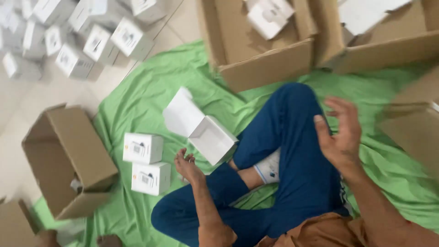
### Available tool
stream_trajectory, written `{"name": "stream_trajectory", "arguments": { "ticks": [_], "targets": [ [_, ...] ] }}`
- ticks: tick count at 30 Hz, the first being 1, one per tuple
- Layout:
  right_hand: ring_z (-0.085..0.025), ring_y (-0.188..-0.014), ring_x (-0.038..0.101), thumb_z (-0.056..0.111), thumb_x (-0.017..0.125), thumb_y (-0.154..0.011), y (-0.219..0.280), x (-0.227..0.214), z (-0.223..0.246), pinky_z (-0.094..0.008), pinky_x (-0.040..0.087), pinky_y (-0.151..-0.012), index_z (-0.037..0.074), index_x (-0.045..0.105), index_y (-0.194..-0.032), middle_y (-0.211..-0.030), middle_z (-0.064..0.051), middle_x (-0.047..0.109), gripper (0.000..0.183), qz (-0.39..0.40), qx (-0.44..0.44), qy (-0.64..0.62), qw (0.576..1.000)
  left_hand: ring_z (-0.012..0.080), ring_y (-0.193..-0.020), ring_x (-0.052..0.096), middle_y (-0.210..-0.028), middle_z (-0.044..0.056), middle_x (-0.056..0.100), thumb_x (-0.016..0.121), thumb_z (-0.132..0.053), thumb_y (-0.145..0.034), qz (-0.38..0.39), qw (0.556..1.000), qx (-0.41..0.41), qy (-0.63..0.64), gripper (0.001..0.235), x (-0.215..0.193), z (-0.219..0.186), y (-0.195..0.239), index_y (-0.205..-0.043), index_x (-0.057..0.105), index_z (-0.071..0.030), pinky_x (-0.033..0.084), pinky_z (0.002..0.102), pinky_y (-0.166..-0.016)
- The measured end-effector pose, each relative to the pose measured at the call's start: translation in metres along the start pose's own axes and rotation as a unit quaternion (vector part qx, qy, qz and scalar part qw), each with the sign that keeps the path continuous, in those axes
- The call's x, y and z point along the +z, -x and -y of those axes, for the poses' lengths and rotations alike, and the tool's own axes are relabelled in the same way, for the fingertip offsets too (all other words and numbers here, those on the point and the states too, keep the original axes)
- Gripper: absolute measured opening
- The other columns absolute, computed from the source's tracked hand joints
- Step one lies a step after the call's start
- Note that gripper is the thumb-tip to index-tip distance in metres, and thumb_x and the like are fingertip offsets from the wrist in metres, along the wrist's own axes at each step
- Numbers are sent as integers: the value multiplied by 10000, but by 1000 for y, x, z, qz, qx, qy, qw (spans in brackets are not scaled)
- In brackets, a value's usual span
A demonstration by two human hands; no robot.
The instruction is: The person unpacks small electronic device boxes from cardboard containers and organizes them into structured groups.
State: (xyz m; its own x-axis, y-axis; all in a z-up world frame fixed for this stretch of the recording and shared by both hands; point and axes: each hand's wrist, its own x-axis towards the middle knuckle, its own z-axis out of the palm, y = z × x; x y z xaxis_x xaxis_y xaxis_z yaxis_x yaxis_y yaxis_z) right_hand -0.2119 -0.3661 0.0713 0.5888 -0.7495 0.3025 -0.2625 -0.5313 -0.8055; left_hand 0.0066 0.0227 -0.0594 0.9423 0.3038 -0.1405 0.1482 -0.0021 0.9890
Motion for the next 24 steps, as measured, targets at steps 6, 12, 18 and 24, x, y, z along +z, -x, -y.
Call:
{"name": "stream_trajectory", "arguments": {
  "ticks": [6,12,18,24],
  "targets": [
    [-251,-1237,623,299,570,-1047,-8,247,34,-341,560,-941,34,540,-1425,-1372,-135,630,463,396,89,-326,854,156,-826,569,-1445,86,593,470,-312,-1058,49,968,-196,149,444,-38,56,-75,-1414,532,-52,472,292,-772],
    [-184,-694,581,643,348,-1020,-26,396,32,-309,447,-564,25,473,-1413,-1152,-95,707,743,479,448,-297,694,127,-620,524,-1333,114,646,423,-467,-1067,122,947,-292,49,605,8,14,-100,-1469,484,-19,454,257,-597],
    [-99,-667,451,404,657,-1002,-30,368,33,-274,385,-605,58,657,-1378,-766,34,543,510,561,293,-285,720,94,-754,503,-1053,80,588,597,-218,-1084,245,952,-178,37,446,2,47,-114,-1489,585,-33,473,240,-693],
    [-291,-1437,390,74,746,-873,-26,324,0,-422,408,-1090,127,702,-1282,-1580,-146,427,414,628,-37,-170,759,283,-1230,666,-1613,184,477,711,147,-904,321,926,113,-165,447,-32,33,-88,-1285,729,-86,542,390,-1018]
  ]
}}
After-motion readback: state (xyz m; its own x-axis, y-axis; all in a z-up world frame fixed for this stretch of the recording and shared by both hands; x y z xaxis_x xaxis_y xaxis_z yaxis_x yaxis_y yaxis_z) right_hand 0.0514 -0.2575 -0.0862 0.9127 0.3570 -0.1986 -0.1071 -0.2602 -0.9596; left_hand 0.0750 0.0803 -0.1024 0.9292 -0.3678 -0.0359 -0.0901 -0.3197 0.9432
